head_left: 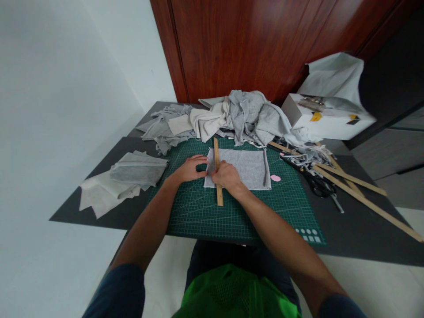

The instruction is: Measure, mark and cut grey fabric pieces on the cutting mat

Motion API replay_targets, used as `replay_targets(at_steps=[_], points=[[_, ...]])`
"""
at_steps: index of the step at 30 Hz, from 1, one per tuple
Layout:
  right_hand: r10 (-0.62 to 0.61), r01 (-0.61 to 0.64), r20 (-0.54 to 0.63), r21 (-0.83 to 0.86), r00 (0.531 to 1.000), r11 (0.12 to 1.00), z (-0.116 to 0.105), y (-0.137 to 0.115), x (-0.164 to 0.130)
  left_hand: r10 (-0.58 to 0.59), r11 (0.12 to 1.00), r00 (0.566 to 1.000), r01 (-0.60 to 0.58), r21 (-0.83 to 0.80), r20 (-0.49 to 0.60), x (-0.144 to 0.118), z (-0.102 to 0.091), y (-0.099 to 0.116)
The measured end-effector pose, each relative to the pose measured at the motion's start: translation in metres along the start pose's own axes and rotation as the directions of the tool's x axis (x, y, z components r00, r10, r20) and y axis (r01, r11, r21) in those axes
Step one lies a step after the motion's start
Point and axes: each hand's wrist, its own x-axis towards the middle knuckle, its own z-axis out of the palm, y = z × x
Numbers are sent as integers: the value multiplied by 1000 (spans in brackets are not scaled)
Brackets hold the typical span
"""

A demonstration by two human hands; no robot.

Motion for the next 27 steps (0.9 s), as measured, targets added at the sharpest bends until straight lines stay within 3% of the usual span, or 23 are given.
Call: replay_targets(at_steps=[9,18,27], points=[[64,-64,5,31,998,997,-17,37,6,8,1000,1000,-8,-8,-3,0,-1,1],[3,-1,-78,21,997,1000,-62,95,-7,12,1000,1000,-12,-18,-6,0,0,-1],[-78,88,-189,42,979,995,-74,144,-24,5,1000,1000,-5,-14,0,0,-1,0]])
